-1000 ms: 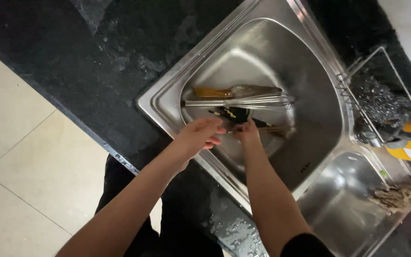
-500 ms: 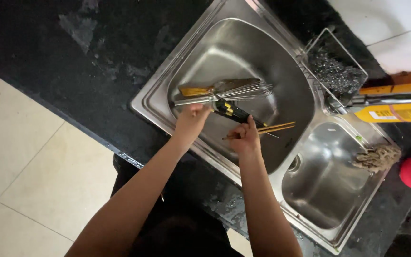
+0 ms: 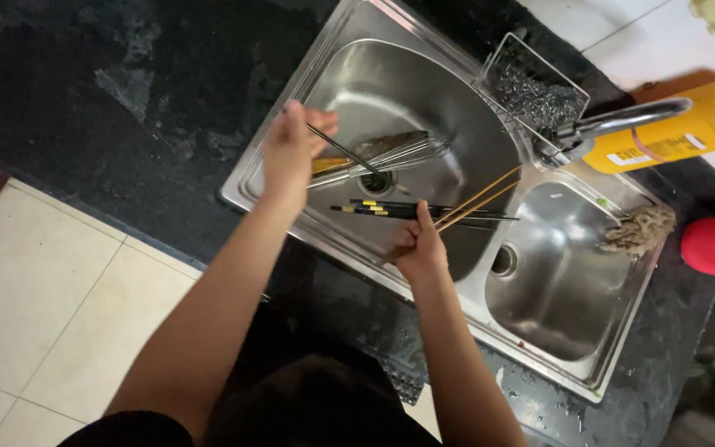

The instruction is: Wash various kitchen items including bowls, plates, metal trays, and whisks in a sink.

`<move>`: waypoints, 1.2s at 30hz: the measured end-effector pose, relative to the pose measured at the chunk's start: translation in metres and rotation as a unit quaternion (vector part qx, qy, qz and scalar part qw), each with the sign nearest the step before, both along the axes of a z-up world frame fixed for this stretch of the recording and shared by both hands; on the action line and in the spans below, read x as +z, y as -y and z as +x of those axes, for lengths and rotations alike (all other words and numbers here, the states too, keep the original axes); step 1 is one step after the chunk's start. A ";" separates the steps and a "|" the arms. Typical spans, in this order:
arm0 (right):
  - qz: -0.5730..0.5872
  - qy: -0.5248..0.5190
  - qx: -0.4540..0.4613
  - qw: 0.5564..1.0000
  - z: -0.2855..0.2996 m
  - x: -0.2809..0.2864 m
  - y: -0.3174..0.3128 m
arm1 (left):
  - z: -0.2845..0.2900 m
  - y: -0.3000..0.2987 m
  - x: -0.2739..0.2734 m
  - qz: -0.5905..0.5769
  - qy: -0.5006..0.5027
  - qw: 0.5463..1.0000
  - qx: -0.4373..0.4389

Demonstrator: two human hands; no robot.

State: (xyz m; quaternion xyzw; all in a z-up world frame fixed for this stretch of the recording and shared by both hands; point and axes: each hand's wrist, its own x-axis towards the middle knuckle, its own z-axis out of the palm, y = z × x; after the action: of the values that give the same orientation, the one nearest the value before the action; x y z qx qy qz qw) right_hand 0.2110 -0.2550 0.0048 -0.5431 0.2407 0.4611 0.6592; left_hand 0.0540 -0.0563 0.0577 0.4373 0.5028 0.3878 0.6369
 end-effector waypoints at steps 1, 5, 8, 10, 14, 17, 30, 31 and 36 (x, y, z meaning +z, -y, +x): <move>-0.006 0.021 0.003 1.000 0.002 0.003 0.004 | 0.000 -0.014 0.000 -0.006 0.071 0.997 0.017; 0.037 0.069 0.029 0.997 0.024 -0.008 0.026 | -0.013 -0.044 0.030 0.075 0.068 0.986 -0.131; -0.079 0.187 0.109 0.973 0.016 0.010 0.021 | 0.016 -0.033 0.018 0.063 0.008 0.974 -0.218; -0.123 0.225 0.150 0.955 0.017 -0.011 0.022 | 0.037 -0.023 0.000 0.065 0.008 0.959 -0.275; -0.205 0.320 0.311 0.871 -0.007 0.003 0.009 | 0.082 0.002 -0.043 0.003 0.004 0.928 -0.373; -0.161 0.377 0.363 0.837 0.005 -0.033 0.000 | 0.101 0.015 -0.079 0.025 -0.060 0.935 -0.349; -0.074 0.395 0.455 0.794 0.033 -0.055 -0.030 | 0.085 0.042 -0.018 0.021 -0.025 0.940 -0.339; -0.036 0.377 0.448 0.810 0.035 -0.067 -0.026 | 0.092 0.043 -0.058 0.028 0.013 0.937 -0.347; -0.096 0.323 0.570 0.749 0.037 -0.049 -0.018 | 0.126 0.066 -0.129 -0.017 0.112 0.963 -0.243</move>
State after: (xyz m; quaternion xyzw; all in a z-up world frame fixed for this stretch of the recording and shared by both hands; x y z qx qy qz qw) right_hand 0.2477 -0.2374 -0.0438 -0.7562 -0.2977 0.5230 0.2567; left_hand 0.1800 -0.1222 -0.0715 0.4887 0.3134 0.2593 0.7718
